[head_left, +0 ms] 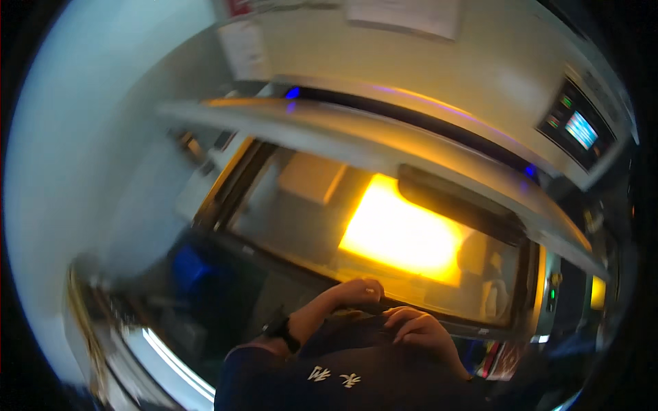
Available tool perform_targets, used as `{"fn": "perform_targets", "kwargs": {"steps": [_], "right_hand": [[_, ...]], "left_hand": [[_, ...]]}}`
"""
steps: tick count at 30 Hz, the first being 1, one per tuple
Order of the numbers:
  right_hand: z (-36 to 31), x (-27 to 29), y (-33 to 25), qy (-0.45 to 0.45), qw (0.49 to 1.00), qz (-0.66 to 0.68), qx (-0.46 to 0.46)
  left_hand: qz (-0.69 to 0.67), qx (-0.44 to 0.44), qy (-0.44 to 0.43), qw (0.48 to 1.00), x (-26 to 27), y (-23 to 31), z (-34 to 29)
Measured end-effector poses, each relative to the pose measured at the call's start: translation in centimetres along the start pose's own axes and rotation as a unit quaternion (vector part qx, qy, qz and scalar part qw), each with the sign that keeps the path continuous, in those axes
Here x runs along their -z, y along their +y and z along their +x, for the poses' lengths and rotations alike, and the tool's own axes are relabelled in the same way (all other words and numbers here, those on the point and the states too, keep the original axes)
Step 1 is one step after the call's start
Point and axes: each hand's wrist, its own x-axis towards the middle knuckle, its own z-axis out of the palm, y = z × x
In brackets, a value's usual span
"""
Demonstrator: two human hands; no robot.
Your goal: Operating an LED exposure machine to process printed circuit board panels and film masks.
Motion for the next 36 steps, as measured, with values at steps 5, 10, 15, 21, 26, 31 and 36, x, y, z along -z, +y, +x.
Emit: {"fn": "perform_targets", "kwargs": {"steps": [5, 10, 15, 21, 26, 31, 36], "right_hand": [[-3.4, 2.2, 2.8, 0.108, 0.993, 0.035, 0.004], [-5.6, 4.1, 6.2, 0.137, 0.987, 0.033, -0.080], [-4.7, 2.4, 1.2, -0.062, 0.996, 0.054, 0.017], [-6.5, 1.0, 1.5, -0.177, 0.974, 0.128, -0.056], [-10.3, 2.3, 7.2, -0.077, 0.986, 0.148, 0.018], [-11.3, 2.2, 8.5, -0.042, 0.966, 0.254, 0.022], [-14.5, 3.0, 9.6, 0.032, 0.969, 0.243, 0.004]], "left_hand": [[0.012, 0.077, 0.197, 0.977, 1.2, 3.3, 1.3], [-0.146, -0.056, 0.272, 0.950, 2.1, 14.5, 3.6], [-0.183, -0.256, 0.249, 0.916, 4.5, 23.2, 5.2], [-0.449, -0.319, 0.215, 0.806, 5.7, 28.3, 6.5], [-0.481, -0.392, 0.144, 0.771, 5.4, 28.8, 8.8], [-0.511, -0.382, 0.168, 0.751, 6.8, 27.5, 8.4], [-0.506, -0.403, 0.169, 0.744, 5.2, 25.8, 8.1]]}}
